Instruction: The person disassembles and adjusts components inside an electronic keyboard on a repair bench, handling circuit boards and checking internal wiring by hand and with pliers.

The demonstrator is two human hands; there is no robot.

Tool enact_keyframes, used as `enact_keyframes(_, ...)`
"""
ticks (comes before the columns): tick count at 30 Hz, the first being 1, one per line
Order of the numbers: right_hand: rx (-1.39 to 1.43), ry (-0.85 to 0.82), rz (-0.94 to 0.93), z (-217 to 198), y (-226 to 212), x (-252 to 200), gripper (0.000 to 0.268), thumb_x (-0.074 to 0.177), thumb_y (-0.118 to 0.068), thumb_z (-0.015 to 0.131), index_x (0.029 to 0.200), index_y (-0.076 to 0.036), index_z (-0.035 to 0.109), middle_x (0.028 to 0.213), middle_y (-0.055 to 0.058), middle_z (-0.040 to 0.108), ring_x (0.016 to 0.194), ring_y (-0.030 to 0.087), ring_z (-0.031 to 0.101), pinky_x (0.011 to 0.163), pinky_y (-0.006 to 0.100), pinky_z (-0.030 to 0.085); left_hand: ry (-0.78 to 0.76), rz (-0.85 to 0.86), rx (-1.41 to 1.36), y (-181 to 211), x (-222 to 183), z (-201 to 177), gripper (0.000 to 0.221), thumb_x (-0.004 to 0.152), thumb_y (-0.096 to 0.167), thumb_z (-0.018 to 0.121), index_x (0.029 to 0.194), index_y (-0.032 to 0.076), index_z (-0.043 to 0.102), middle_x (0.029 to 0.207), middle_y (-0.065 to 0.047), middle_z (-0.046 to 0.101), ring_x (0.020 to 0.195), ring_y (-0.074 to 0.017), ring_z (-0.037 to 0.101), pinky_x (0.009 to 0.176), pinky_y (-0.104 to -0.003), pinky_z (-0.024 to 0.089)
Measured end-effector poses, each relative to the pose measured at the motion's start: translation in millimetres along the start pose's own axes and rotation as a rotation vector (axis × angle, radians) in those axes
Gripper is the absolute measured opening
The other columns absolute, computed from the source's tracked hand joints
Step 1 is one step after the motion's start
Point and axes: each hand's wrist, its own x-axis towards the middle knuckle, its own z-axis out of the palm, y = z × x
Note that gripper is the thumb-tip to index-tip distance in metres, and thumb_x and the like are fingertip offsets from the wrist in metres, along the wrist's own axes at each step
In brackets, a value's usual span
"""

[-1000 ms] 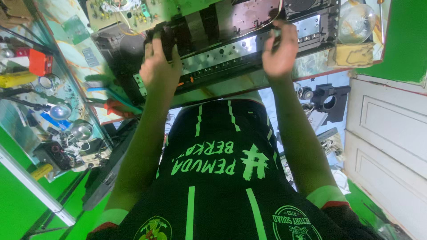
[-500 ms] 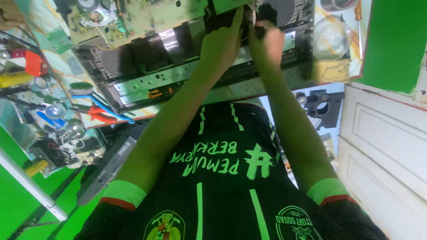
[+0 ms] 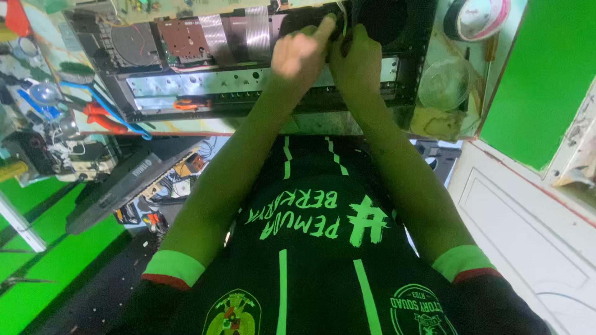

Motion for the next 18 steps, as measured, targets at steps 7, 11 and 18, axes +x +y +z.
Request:
enact_keyframes(7,0.077,-0.053,-0.08,-2.9,10.9,-1.1,0.022,0.102,-0.014,0.07,0.09,0.001,0.058,0.072,0.016,0.069,0.058,0.026,0.07,0.053,0.038,0.054,-0.658,-0.046,-0.251,6.0,21.5,-14.3,0.053,0.105,0.01,0.046,0.157,0.007,0.04,0.081,-0.016,0.068,0.042,-0.0128,0.053,0.031,-0.03,0.04)
enact_keyframes(11,0.048,-0.035,-0.1,-0.3,12.6,1.5,0.023,0.102,-0.016,0.071,0.09,-0.001,0.058,0.072,0.015,0.07,0.058,0.026,0.071,0.053,0.038,0.055,-0.502,-0.092,-0.327,1.3,23.0,-18.5,0.079,0.096,0.006,0.053,0.17,0.016,0.026,0.09,-0.01,0.072,0.066,-0.0279,0.068,0.053,-0.042,0.053)
enact_keyframes(18,0.082,-0.019,-0.106,2.4,13.9,-4.0,0.021,0.103,-0.014,0.068,0.097,0.001,0.055,0.075,0.016,0.07,0.064,0.03,0.072,0.057,0.04,0.055,-0.756,-0.165,-0.403,5.2,20.0,-11.9,0.073,0.09,0.001,0.058,0.159,0.007,0.035,0.086,-0.018,0.072,0.066,-0.0335,0.071,0.055,-0.047,0.057)
